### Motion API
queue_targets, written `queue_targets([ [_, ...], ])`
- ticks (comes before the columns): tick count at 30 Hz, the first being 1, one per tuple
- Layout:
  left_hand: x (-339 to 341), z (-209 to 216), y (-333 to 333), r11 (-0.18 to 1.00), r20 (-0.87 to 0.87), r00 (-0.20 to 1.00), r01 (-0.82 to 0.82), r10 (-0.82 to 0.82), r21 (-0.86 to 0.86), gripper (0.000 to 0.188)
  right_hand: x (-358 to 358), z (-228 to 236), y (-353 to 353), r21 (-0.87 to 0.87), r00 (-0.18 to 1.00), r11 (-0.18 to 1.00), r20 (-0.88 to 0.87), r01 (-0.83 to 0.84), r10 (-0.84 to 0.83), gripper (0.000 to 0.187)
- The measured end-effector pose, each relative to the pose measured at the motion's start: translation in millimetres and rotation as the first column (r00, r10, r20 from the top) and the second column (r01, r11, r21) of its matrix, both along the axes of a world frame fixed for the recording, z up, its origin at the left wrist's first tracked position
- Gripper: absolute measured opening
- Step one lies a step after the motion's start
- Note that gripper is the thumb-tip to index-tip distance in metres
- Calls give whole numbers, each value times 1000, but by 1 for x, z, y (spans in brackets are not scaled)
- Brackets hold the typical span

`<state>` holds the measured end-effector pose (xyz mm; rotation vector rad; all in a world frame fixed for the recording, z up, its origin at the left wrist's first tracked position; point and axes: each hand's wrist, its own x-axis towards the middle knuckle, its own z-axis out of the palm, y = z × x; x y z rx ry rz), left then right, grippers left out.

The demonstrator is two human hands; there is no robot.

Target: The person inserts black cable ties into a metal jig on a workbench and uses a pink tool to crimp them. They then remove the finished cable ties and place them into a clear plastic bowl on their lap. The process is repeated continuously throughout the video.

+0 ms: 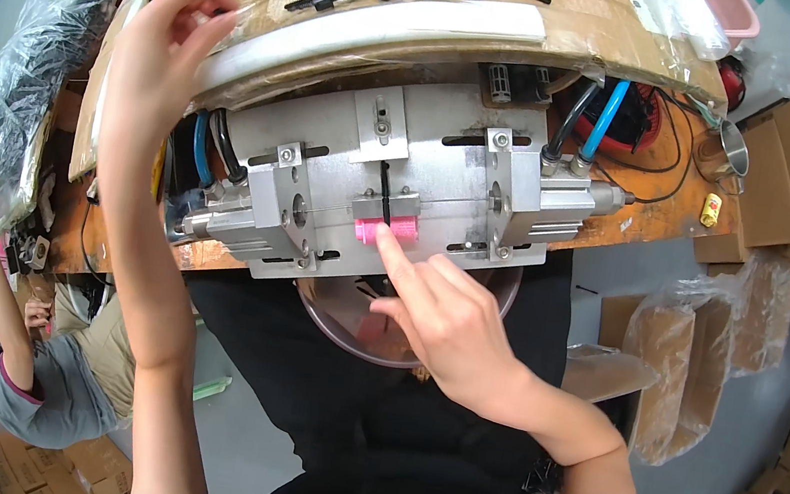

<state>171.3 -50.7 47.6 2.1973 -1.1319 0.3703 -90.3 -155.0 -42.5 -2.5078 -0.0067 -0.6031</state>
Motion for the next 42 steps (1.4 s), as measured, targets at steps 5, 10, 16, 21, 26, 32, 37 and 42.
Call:
queue_targets([
  [5,-117,-32,36,994,94,994,-37,47,-102,46,68,70,-66,-496,929,866,346,62,131,41],
  [10,-196,-91,32,979,39,996,75,-84,190,60,180,131,-103,-645,985,757,-170,-108,-4,14],
  [16,-196,-106,13,961,132,987,56,-95,270,66,155,157,-118,-139,965,964,108,-225,240,18],
  [21,-193,-103,16,951,94,993,34,-66,308,65,134,179,-68,463,922,858,185,223,-340,32],
  [26,-198,-100,18,930,50,998,15,-35,367,66,100,132,-100,271,857,961,507,-53,-96,29],
  [32,-196,-98,10,928,109,991,25,-70,372,65,34,106,-84,318,916,947,388,-30,-101,22],
  [37,-194,-88,21,936,-19,999,46,-41,349,69,-1,36,-31,152,961,985,274,-75,30,45],
  [42,-193,-68,39,987,-113,994,31,-13,155,78,-13,-14,-2,132,994,989,98,-63,50,68],
])
